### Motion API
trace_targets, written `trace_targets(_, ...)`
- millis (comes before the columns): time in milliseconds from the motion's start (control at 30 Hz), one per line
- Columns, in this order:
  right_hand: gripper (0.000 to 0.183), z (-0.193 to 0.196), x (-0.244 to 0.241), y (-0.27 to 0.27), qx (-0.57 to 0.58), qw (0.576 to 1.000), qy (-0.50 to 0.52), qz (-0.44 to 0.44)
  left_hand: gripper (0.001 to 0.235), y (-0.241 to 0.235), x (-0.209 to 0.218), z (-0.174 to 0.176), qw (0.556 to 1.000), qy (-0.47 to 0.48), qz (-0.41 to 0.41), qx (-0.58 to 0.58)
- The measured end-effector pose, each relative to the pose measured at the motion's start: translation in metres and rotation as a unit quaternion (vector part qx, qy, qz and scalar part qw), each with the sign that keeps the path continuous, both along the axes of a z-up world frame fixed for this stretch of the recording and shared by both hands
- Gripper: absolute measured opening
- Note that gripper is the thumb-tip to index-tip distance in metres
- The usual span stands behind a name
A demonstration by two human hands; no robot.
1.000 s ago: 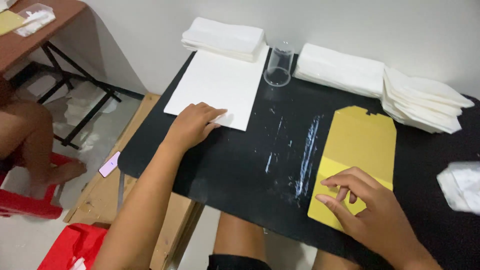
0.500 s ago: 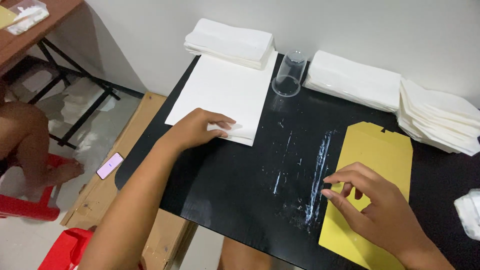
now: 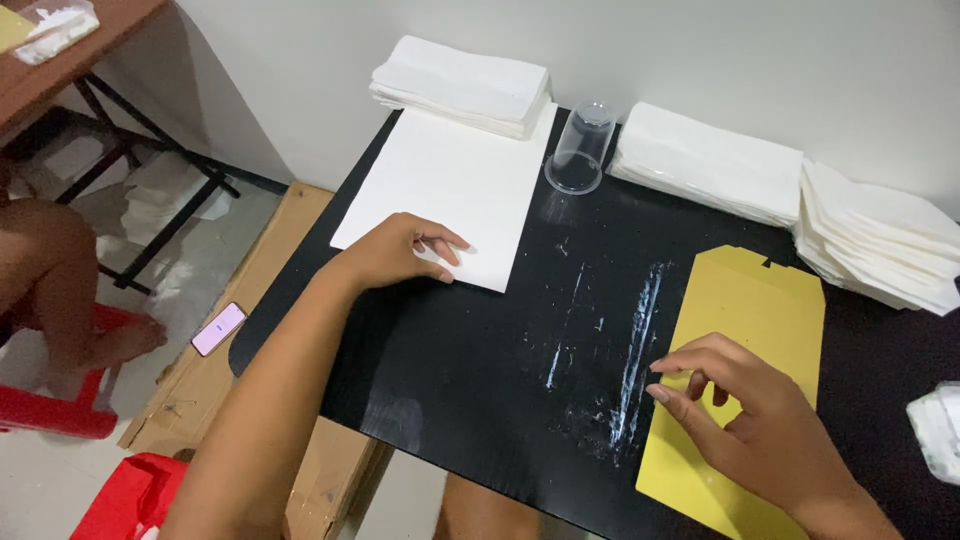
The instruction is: Folding paper sheets and applying glue with a brush to assemble a product on a table.
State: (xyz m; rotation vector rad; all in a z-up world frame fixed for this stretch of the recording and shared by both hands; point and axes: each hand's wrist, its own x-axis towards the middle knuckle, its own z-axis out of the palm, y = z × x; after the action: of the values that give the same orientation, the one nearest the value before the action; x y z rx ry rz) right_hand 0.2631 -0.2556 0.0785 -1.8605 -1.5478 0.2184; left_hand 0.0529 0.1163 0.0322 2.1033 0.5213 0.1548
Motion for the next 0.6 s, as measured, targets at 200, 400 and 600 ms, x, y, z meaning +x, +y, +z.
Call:
trace_targets(200,0.021,-0.006,0.000,-0.006,-0.013,1.000,-0.001,-0.016,0.036,-0.003,-0.002,0.004,1.000,0.007,0.007,-0.010)
trace_targets(400,0.019,-0.012,0.004,-0.009,-0.011,1.000,-0.005,-0.016,0.030,0.003,-0.002,-0.007,1.000,-0.022,0.000,0.019)
trace_targets(600,0.017,-0.011,0.005,-0.011,-0.020,1.000,0.007,-0.022,0.043,-0.017,-0.006,-0.004,0.990,-0.060,0.029,0.125)
